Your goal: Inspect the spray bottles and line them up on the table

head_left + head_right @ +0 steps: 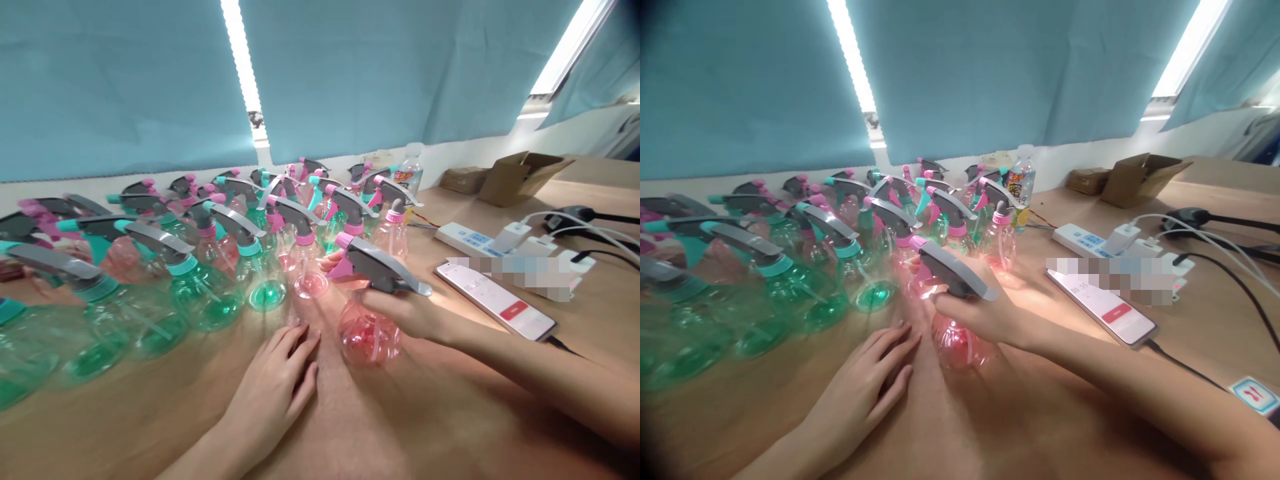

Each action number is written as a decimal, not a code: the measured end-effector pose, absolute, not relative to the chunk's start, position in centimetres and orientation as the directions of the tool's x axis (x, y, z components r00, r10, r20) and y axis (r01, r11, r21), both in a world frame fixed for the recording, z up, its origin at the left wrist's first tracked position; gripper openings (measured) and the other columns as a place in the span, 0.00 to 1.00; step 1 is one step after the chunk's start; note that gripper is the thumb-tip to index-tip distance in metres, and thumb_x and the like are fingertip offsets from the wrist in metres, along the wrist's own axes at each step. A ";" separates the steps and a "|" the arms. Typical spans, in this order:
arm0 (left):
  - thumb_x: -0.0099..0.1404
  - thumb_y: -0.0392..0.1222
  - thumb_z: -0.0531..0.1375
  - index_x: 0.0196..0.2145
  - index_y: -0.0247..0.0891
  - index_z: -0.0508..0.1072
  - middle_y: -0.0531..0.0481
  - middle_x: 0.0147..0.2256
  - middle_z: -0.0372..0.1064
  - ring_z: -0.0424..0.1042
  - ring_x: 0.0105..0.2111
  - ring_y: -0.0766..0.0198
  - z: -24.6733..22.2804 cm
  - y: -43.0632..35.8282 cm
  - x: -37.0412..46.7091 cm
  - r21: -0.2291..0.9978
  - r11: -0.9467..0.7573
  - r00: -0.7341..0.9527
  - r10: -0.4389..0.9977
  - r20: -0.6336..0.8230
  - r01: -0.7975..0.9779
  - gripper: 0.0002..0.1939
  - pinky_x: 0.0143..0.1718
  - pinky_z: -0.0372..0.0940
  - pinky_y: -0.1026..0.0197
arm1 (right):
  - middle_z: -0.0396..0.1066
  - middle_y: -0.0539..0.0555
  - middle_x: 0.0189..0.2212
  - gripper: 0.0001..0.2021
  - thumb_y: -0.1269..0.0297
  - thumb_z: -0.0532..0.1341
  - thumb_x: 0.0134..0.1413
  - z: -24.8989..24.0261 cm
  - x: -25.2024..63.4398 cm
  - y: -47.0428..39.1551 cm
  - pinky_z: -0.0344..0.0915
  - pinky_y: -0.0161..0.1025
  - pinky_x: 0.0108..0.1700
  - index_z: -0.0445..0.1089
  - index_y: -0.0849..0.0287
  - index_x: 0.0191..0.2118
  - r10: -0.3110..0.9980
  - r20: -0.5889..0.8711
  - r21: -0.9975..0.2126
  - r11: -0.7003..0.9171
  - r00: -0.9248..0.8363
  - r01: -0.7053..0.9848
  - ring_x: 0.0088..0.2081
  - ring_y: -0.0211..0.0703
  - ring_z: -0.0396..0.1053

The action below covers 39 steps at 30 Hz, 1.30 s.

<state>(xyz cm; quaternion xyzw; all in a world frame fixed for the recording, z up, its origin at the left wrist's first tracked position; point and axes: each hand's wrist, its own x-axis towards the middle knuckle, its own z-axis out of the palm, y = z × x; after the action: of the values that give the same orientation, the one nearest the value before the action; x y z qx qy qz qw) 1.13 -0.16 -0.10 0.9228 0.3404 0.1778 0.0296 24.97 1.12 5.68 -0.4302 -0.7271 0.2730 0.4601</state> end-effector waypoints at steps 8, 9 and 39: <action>0.71 0.36 0.49 0.55 0.34 0.69 0.37 0.52 0.67 0.65 0.55 0.47 -0.1 -0.2 1.2 0.179 -0.766 0.716 0.642 0.276 0.618 0.18 0.52 0.66 0.43 | 0.72 0.49 0.28 0.12 0.72 0.58 0.51 5.2 25.2 1.3 0.68 0.45 0.35 0.72 0.50 0.39 0.883 0.421 -0.808 0.469 -0.209 0.356 0.33 0.48 0.71; 0.71 0.36 0.49 0.55 0.34 0.69 0.37 0.52 0.67 0.65 0.55 0.47 -0.1 -0.2 1.2 0.180 -0.766 0.717 0.642 0.272 0.617 0.18 0.52 0.66 0.43 | 0.73 0.49 0.30 0.13 0.72 0.58 0.50 5.3 25.1 1.3 0.69 0.45 0.36 0.72 0.50 0.41 0.883 0.423 -0.808 0.470 -0.206 0.356 0.35 0.48 0.72; 0.71 0.35 0.49 0.55 0.32 0.68 0.36 0.53 0.66 0.63 0.55 0.47 -0.4 -0.2 1.1 0.202 -0.771 0.720 0.637 0.276 0.604 0.18 0.52 0.66 0.43 | 0.67 0.48 0.27 0.19 0.70 0.62 0.50 4.3 24.4 2.0 0.71 0.40 0.28 0.66 0.50 0.49 0.884 0.422 -0.802 0.468 -0.202 0.372 0.28 0.41 0.68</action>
<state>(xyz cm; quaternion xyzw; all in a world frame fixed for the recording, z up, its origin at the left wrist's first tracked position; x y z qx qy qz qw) 1.12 -0.20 -0.36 0.9261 0.3349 0.1668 0.0487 24.41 2.00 4.32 -0.4339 -0.7234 0.2790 0.4589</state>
